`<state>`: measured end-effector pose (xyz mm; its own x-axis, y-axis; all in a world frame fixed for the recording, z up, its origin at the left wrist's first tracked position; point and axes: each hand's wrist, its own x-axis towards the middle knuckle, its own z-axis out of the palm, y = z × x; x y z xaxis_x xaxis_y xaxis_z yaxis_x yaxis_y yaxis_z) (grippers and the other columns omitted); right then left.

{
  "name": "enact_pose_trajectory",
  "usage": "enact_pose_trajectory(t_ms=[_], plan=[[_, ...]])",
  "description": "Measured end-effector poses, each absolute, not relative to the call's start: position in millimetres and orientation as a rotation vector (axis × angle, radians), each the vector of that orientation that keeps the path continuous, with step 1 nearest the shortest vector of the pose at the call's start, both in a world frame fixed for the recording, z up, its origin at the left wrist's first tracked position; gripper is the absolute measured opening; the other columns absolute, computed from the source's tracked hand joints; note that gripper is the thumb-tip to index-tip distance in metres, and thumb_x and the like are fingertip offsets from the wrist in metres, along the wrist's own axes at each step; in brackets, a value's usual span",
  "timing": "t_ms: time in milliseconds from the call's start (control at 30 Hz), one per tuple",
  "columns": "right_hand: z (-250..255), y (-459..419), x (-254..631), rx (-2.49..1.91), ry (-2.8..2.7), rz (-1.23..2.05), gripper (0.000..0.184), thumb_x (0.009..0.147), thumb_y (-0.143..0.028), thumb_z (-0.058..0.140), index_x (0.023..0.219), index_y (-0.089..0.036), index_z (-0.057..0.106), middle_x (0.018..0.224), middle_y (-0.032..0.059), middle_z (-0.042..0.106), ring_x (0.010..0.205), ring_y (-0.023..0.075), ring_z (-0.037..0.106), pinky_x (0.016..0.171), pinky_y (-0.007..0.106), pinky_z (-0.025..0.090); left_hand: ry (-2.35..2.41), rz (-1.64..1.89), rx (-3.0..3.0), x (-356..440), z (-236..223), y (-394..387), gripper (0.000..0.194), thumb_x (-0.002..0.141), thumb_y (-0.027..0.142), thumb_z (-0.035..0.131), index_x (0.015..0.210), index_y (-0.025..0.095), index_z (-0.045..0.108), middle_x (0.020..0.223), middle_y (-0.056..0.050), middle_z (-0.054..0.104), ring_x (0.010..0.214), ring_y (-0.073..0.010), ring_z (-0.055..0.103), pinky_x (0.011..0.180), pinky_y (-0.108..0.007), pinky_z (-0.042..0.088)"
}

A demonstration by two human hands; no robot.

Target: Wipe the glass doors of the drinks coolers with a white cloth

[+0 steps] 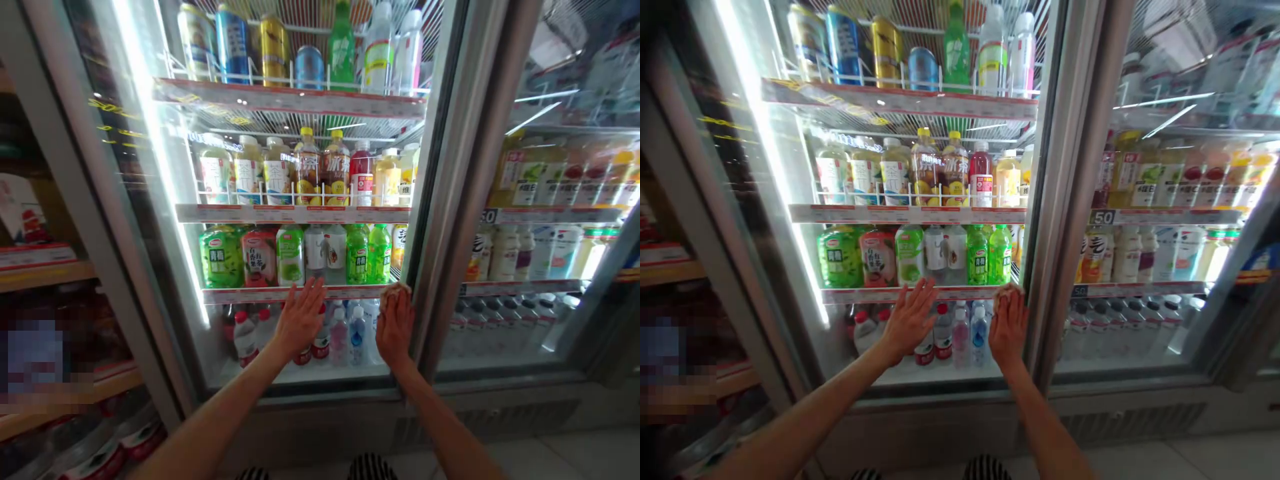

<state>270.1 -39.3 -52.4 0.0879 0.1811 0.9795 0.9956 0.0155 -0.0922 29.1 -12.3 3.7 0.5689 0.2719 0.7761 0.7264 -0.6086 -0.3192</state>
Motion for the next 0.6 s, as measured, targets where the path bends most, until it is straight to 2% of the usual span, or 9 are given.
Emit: enact_pose_trajectory(t_ms=[100, 267, 333, 500, 600], plan=[[-59.0, -42.0, 272.9, -1.365, -1.333, -1.025, 0.062, 0.086, -0.020, 0.039, 0.142, -0.019, 0.014, 0.146, 0.0159, 0.025, 0.136, 0.0281, 0.019, 0.103, 0.055, 0.027, -0.781, -0.904, -2.168, 26.1, 5.0, -12.7, 0.057, 0.081, 0.027, 0.049, 0.134, 0.017, 0.034, 0.142, -0.009, 0.033, 0.135, -0.0217, 0.020, 0.112, -0.045, 0.010], [32.2, -22.9, 275.1, -1.296, -1.130, -1.004, 0.057, 0.088, -0.022, 0.035, 0.142, -0.018, 0.016, 0.147, 0.0152, 0.021, 0.136, 0.0268, 0.017, 0.105, 0.054, 0.024, -0.792, -0.955, -2.127, 31.6, 22.9, -12.2, 0.056, 0.082, 0.029, 0.047, 0.135, 0.015, 0.033, 0.142, -0.010, 0.032, 0.136, -0.0213, 0.017, 0.112, -0.045, 0.009], [49.8, -18.8, 259.7, -1.263, -1.116, -1.034, 0.057, 0.087, -0.021, 0.035, 0.141, -0.019, 0.018, 0.147, 0.0147, 0.021, 0.136, 0.0268, 0.017, 0.106, 0.053, 0.023, -0.800, -0.976, -2.108, 34.5, 32.5, -10.6, 0.056, 0.082, 0.028, 0.047, 0.135, 0.014, 0.033, 0.143, -0.010, 0.031, 0.136, -0.0216, 0.016, 0.112, -0.045, 0.009], [26.8, -26.6, 233.9, -1.156, -1.619, -1.185, 0.056, 0.085, -0.017, 0.039, 0.138, -0.027, 0.027, 0.141, 0.0076, 0.036, 0.135, 0.0240, 0.023, 0.108, 0.049, 0.019, -0.785, -0.973, -2.090, 30.4, 46.3, -4.5, 0.057, 0.082, 0.029, 0.048, 0.135, 0.016, 0.033, 0.143, -0.010, 0.031, 0.136, -0.0222, 0.018, 0.112, -0.046, 0.008], [37.6, -25.2, 248.2, -1.198, -1.373, -1.160, 0.055, 0.086, -0.020, 0.039, 0.139, -0.025, 0.026, 0.143, 0.0113, 0.033, 0.133, 0.0251, 0.027, 0.107, 0.052, 0.020, -0.793, -0.986, -2.076, 24.8, 53.9, -2.1, 0.057, 0.082, 0.029, 0.047, 0.135, 0.017, 0.032, 0.143, -0.009, 0.031, 0.136, -0.0228, 0.017, 0.112, -0.046, 0.009]])
